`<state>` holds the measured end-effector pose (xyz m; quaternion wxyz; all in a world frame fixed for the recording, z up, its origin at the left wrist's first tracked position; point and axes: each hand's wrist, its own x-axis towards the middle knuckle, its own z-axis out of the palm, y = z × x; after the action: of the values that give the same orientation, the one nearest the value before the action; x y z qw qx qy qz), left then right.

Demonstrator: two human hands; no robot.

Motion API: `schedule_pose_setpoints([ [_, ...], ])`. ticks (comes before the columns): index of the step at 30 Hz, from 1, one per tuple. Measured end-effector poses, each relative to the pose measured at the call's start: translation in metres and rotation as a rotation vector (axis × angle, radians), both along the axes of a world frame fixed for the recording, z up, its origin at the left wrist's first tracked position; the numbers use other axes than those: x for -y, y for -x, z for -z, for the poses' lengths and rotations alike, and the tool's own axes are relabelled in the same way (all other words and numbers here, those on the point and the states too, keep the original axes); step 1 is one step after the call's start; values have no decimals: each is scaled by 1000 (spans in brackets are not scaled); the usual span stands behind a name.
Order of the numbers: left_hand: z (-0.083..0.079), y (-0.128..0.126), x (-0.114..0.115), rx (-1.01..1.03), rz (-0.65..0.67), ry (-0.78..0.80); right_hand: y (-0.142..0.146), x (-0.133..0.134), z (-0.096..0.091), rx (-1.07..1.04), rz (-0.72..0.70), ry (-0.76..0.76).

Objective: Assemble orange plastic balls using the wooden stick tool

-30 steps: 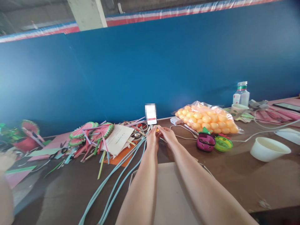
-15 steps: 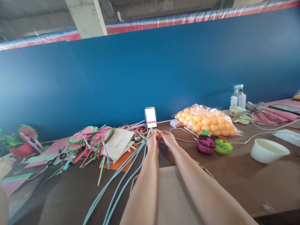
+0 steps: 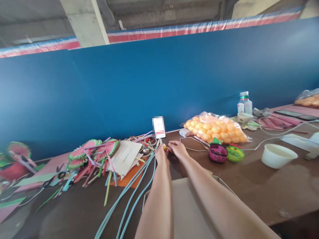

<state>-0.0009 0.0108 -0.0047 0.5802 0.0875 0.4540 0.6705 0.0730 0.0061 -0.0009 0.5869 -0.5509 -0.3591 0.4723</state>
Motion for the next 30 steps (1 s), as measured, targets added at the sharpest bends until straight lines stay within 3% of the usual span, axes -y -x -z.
schedule_pose_setpoints([
  [11, -2, -1, 0, 3, 15, -1, -2, -2, 6, 119, -41, -18],
  [30, -6, 0, 5, -27, 31, 5, 1, 2, 0, 78, -53, -10],
])
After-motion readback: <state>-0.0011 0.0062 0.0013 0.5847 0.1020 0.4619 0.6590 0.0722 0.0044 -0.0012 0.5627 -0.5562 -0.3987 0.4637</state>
